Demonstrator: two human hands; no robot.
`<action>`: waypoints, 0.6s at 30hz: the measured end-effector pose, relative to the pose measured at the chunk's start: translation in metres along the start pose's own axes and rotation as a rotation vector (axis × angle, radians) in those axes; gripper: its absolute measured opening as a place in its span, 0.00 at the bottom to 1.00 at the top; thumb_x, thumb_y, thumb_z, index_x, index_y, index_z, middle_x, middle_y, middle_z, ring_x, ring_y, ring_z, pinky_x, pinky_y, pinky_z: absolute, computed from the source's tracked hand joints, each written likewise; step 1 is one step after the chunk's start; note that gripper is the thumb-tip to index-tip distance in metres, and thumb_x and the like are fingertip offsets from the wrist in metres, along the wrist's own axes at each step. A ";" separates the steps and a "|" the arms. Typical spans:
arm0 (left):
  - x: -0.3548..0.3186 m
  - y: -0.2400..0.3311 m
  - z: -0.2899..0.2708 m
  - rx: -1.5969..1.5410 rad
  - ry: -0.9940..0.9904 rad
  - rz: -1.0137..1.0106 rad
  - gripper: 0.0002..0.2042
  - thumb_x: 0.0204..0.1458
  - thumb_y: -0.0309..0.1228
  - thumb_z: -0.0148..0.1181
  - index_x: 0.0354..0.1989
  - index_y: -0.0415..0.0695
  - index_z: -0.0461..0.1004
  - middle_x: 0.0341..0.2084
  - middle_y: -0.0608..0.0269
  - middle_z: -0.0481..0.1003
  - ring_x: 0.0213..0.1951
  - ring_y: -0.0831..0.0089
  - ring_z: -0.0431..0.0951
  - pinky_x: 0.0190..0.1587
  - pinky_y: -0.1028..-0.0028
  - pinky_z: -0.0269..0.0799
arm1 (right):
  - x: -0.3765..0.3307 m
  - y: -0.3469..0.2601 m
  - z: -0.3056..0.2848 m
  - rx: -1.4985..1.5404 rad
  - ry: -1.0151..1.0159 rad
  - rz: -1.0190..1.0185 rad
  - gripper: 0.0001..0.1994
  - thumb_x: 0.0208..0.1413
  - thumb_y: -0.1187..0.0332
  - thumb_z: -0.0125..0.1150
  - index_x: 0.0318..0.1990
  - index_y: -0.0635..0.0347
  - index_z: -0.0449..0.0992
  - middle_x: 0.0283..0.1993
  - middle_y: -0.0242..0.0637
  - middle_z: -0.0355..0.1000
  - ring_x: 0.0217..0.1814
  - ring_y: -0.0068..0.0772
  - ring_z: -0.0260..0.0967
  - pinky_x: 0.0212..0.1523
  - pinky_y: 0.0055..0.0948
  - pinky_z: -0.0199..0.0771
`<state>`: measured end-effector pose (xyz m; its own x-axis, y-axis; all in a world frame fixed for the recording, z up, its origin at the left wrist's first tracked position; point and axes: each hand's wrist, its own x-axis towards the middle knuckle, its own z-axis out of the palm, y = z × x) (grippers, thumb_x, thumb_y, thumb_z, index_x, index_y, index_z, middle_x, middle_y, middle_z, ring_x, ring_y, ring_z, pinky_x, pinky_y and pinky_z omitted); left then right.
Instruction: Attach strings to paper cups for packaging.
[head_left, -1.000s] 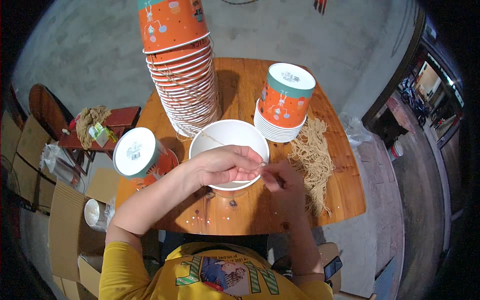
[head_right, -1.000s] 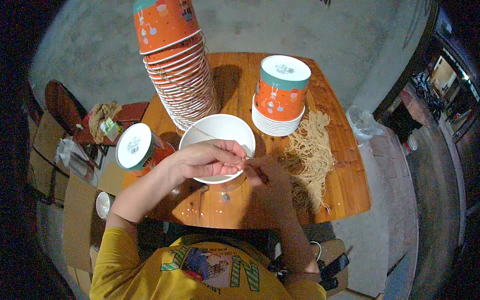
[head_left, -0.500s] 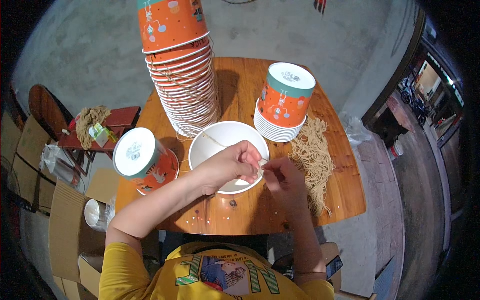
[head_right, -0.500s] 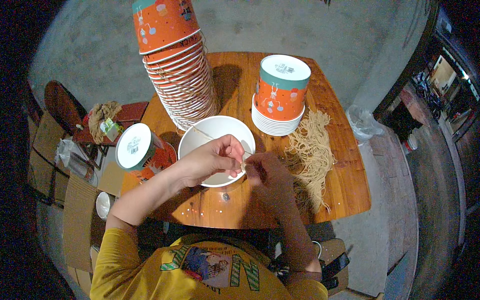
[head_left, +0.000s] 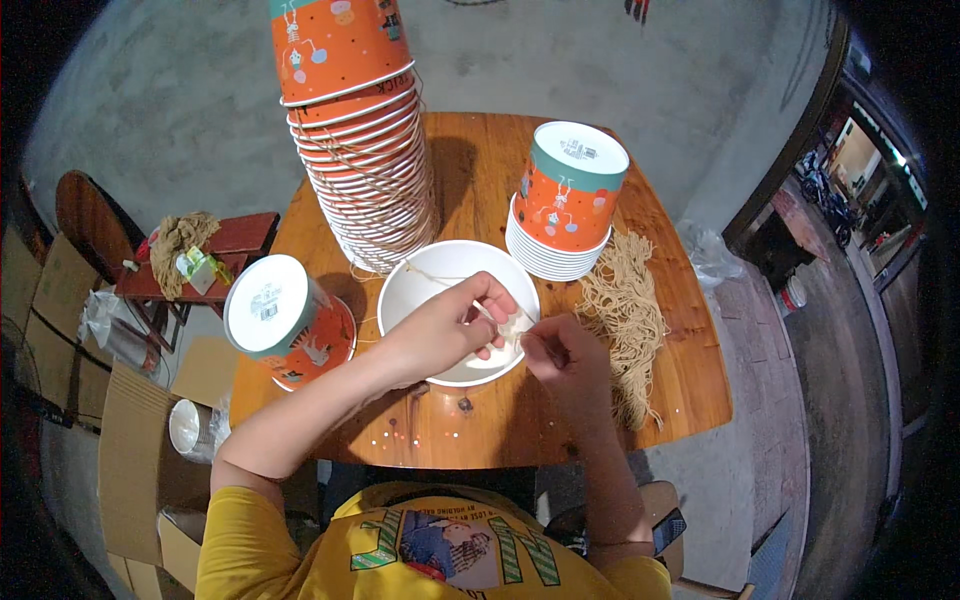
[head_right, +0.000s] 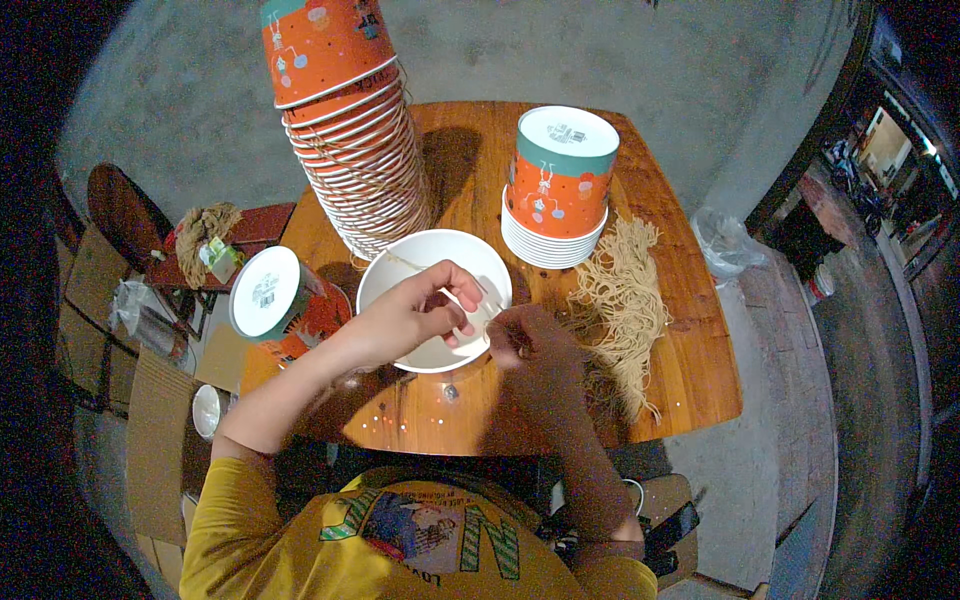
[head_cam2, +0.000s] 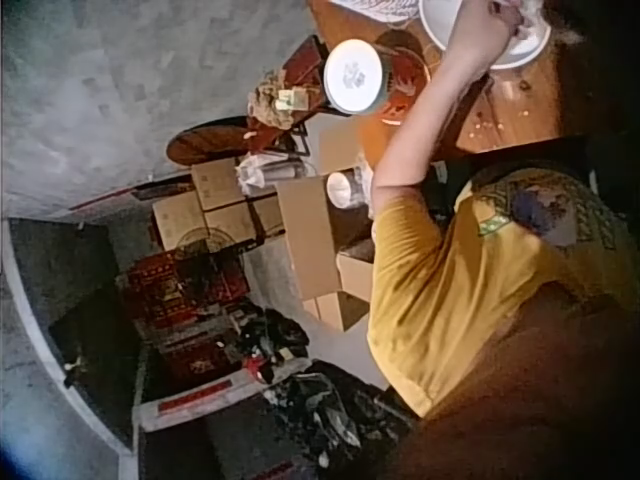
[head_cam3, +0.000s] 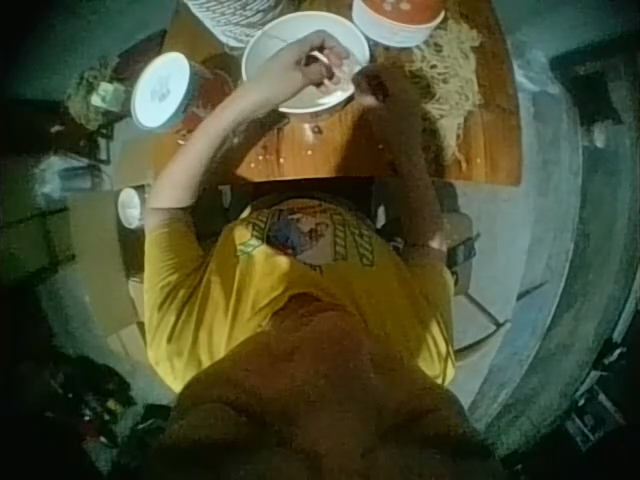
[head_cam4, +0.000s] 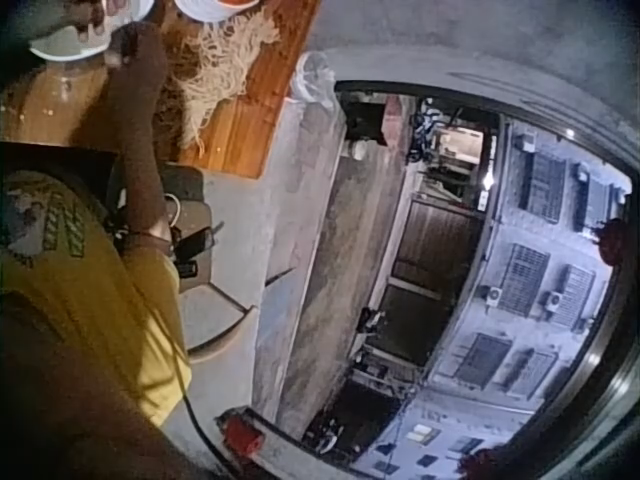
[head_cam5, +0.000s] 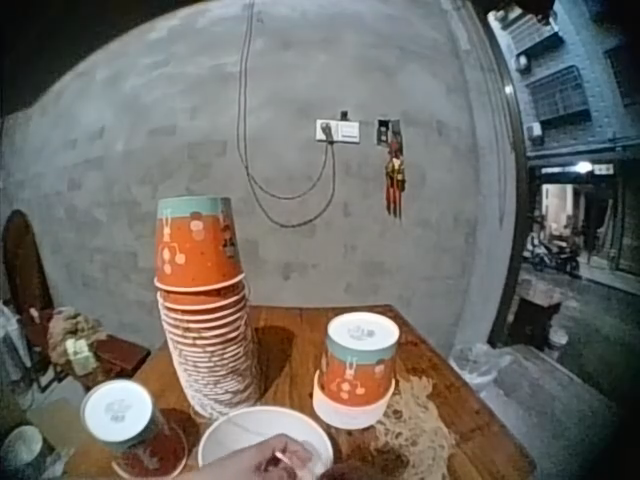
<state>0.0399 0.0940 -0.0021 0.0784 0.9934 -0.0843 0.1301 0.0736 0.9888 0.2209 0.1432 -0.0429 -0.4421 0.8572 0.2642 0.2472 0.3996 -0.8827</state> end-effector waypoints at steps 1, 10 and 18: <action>-0.001 -0.002 -0.002 0.036 0.017 0.009 0.09 0.55 0.21 0.49 0.44 0.37 0.66 0.31 0.67 0.68 0.35 0.80 0.71 0.39 0.80 0.69 | 0.000 0.000 0.000 0.000 0.000 0.001 0.06 0.50 0.71 0.63 0.33 0.62 0.73 0.29 0.41 0.73 0.31 0.32 0.73 0.33 0.30 0.72; 0.003 -0.015 0.006 0.207 0.000 0.082 0.08 0.55 0.30 0.57 0.37 0.37 0.72 0.29 0.66 0.70 0.32 0.81 0.67 0.38 0.78 0.67 | 0.001 0.006 0.002 -0.022 0.039 -0.134 0.05 0.49 0.75 0.64 0.31 0.63 0.73 0.23 0.24 0.64 0.24 0.12 0.57 0.26 0.17 0.60; -0.001 -0.014 0.014 0.487 0.131 0.273 0.04 0.51 0.26 0.56 0.33 0.40 0.69 0.25 0.64 0.66 0.30 0.74 0.67 0.36 0.74 0.66 | -0.001 0.006 0.002 -0.095 0.066 -0.262 0.06 0.48 0.74 0.65 0.31 0.61 0.73 0.23 0.32 0.66 0.22 0.21 0.61 0.25 0.23 0.63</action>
<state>0.0517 0.0912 -0.0176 0.0542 0.9756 0.2129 0.5653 -0.2058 0.7988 0.2210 0.1444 -0.0488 -0.4451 0.7389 0.5059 0.2128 0.6360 -0.7418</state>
